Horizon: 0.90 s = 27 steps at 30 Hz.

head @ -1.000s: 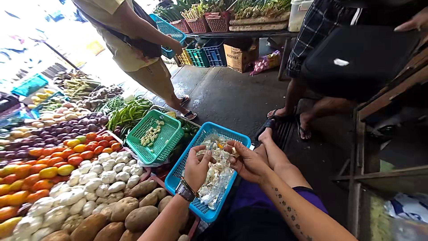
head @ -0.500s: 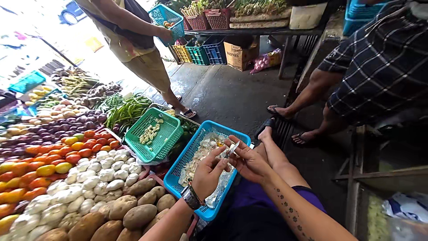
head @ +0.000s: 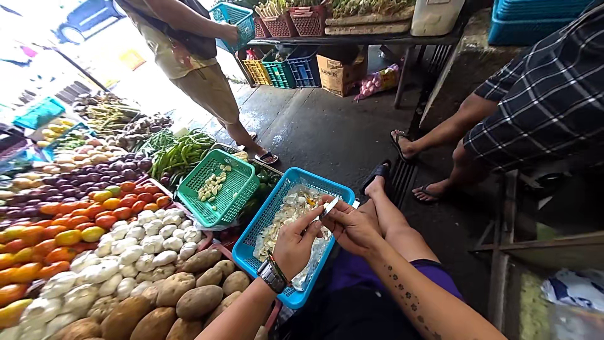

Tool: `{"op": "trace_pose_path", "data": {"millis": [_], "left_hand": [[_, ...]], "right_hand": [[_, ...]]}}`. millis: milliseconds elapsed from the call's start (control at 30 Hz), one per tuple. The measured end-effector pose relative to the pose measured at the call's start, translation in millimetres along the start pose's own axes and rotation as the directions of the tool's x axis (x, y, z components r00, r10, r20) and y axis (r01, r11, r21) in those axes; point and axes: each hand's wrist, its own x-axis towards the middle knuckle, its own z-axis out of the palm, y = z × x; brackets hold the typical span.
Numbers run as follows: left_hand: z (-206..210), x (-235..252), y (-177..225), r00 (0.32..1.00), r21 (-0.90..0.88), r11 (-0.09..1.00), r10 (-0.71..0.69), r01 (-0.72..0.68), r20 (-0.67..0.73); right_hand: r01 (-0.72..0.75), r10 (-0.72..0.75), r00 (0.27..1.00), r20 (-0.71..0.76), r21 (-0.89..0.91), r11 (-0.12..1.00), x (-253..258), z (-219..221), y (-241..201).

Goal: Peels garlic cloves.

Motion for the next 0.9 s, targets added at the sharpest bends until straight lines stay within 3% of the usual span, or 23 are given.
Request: {"op": "trace_pose_path", "data": {"millis": [133,267,333,433,567,633,700,800,900], "left_hand": [[1,0,0,0.999,0.026,1.000,0.018,-0.017,-0.036],[-2,6,-3,0.971,-0.248,0.949,-0.222,0.195,-0.086],[-4,9,-6,0.926,-0.398,0.869,-0.361,0.292,-0.109],[-4,15,-13,0.854,-0.477,0.782,-0.507,0.401,-0.113],[-16,17,-32,0.681,-0.404,0.606,-0.730,0.685,0.058],[-18,16,-36,0.645,-0.365,0.578,-0.759,0.730,0.089],[-16,15,-32,0.690,-0.333,0.642,-0.723,0.691,0.035],[-14,10,-16,0.842,-0.358,0.801,-0.535,0.480,-0.068],[-14,5,2,0.970,-0.397,0.887,-0.238,0.233,0.038]], "right_hand": [[0.022,-0.022,1.000,0.008,-0.020,1.000,0,0,1],[0.004,-0.003,1.000,0.007,-0.090,0.996,-1,1,4],[-0.014,0.016,1.000,0.012,-0.107,0.994,0,2,7],[-0.035,0.040,0.998,0.044,-0.106,0.994,2,-1,9],[-0.053,0.058,0.997,0.047,-0.085,0.995,1,-2,10],[-0.052,0.055,0.998,0.039,-0.078,0.996,2,-2,9],[-0.041,0.043,0.998,0.037,-0.066,0.997,4,-4,8],[-0.038,0.039,0.999,0.010,-0.084,0.996,4,-4,7],[-0.034,0.032,0.999,-0.023,-0.105,0.994,2,-3,6]]}}
